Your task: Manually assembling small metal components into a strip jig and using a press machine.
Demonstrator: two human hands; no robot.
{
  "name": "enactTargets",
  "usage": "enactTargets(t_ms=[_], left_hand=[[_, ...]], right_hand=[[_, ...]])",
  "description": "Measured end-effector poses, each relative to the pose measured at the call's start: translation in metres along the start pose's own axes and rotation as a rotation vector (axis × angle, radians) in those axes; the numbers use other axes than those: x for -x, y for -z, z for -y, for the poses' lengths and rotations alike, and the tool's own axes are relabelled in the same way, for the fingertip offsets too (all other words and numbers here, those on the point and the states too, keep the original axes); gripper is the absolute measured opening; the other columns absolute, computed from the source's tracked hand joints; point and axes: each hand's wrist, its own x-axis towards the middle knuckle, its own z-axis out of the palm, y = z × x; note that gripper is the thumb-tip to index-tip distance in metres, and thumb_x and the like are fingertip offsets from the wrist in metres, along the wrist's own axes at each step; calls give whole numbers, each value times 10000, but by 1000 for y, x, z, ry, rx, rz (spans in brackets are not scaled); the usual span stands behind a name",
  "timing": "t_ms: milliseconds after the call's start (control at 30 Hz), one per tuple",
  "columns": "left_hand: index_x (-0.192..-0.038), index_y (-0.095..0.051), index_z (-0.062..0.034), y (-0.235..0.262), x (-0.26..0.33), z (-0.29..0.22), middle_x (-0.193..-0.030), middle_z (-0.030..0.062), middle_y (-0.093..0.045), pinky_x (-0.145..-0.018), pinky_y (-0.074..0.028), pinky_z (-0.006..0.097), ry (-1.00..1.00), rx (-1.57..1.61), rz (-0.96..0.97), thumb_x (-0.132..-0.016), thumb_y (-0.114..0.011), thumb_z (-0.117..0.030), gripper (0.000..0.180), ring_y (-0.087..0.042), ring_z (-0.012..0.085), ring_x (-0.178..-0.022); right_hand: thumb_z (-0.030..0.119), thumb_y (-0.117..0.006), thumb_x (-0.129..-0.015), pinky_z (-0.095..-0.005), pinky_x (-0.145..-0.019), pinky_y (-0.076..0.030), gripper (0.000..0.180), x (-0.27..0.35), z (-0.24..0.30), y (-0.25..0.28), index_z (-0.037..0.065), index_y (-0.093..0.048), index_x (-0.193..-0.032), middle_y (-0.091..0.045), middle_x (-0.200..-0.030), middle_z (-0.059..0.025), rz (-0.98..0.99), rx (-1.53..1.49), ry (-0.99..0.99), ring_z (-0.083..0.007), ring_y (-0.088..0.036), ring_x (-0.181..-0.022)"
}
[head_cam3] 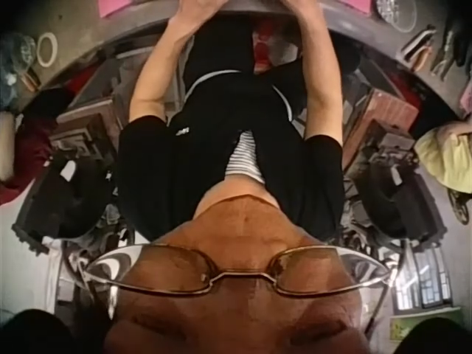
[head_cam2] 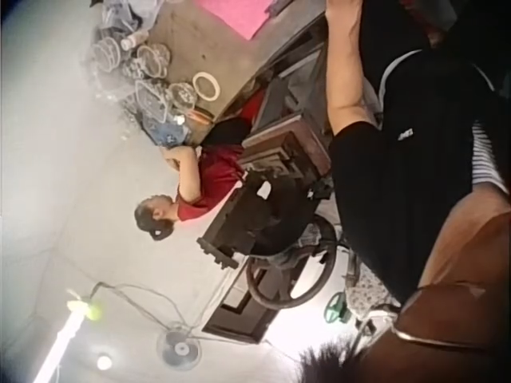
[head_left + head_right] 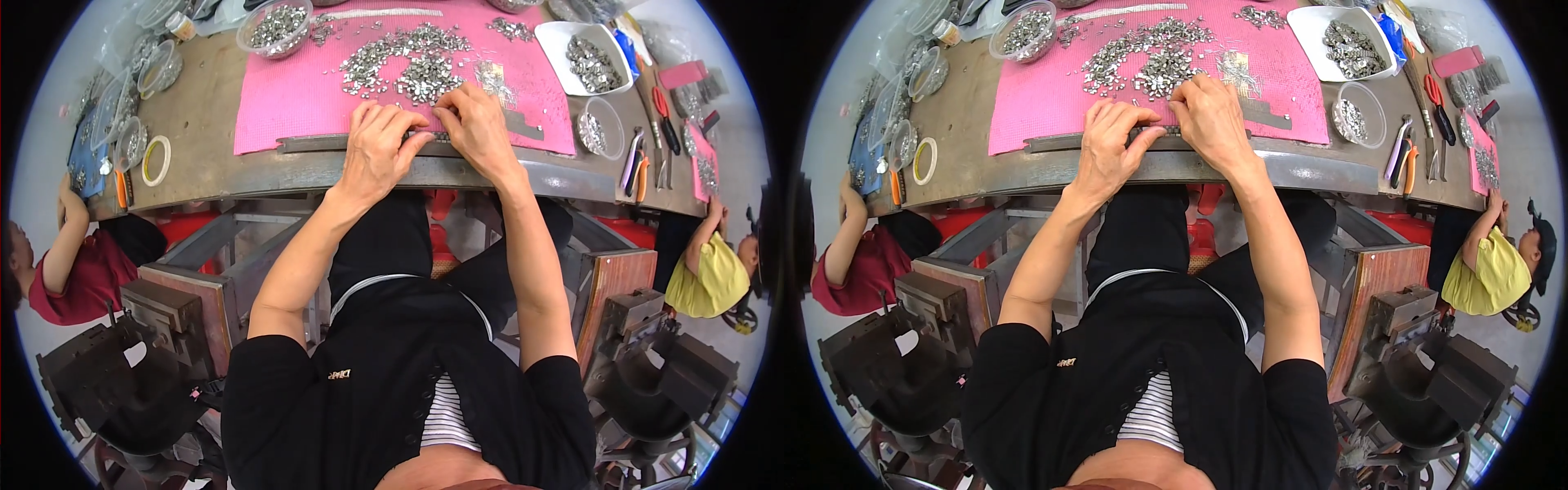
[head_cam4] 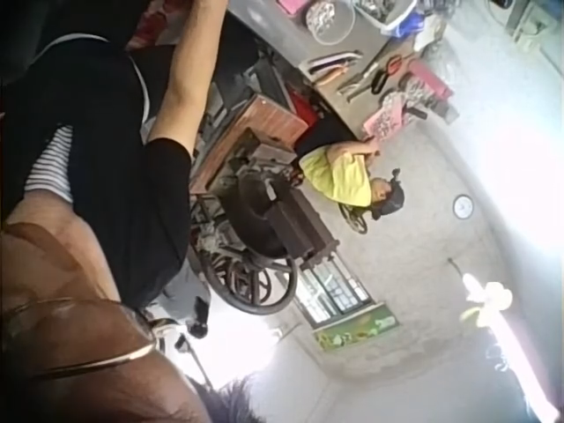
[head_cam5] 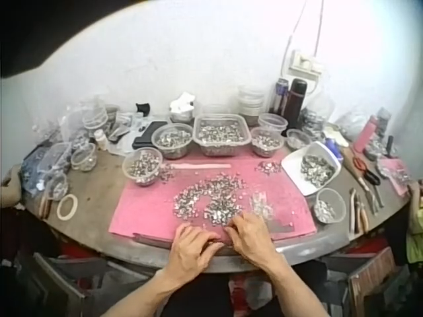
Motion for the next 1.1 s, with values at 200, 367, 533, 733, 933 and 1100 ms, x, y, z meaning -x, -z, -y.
enactTargets(t_ms=[200,367,533,733,933,1100], left_hand=[[-984,-722,-65,2,3,5,-899,71,-688,-929,-434,441,56,106,-5,-877,-745,-97,114,-627,268,-858],[-1092,-753,-102,8,1,9,-1110,53,-740,-1132,-290,621,-22,-72,41,-928,-716,-197,193,-617,307,-1145],[-1231,-749,-163,28,3,19,-1321,-2,-696,-1142,-67,770,25,-212,290,-1016,-573,-441,393,-390,385,-1455],[-1281,-717,-162,34,0,29,-1395,6,-648,-1141,-27,783,123,-274,268,-1032,-513,-494,462,-340,428,-1478],[-1392,-629,-132,17,-12,24,-1478,22,-579,-1123,-38,806,11,-224,311,-1044,-502,-473,503,-295,464,-1489],[-1292,-706,-136,36,-8,18,-1395,25,-645,-1125,-19,803,49,-46,455,-1049,-490,-479,473,-286,460,-1496]], right_hand=[[102,-726,-880,-400,-802,-428,74,26,18,10,42,-711,-921,-638,-889,-79,-28,-142,28,-279,-611,-898],[89,-749,-863,-380,-784,-434,81,32,20,5,50,-734,-933,-649,-890,-77,-97,-121,55,-262,-621,-862],[70,-748,-868,-385,-697,-481,138,23,10,7,64,-762,-1005,-662,-882,-88,-118,-99,38,-266,-641,-752],[94,-722,-880,-409,-727,-487,153,0,0,6,79,-746,-1030,-647,-866,-132,-62,-39,-61,-292,-653,-795],[72,-734,-858,-417,-658,-505,95,-2,3,2,38,-691,-936,-645,-846,-141,-40,27,64,-298,-661,-724],[31,-708,-872,-360,-640,-503,77,7,-5,21,15,-695,-946,-647,-848,-109,58,-128,-38,-234,-629,-673]])
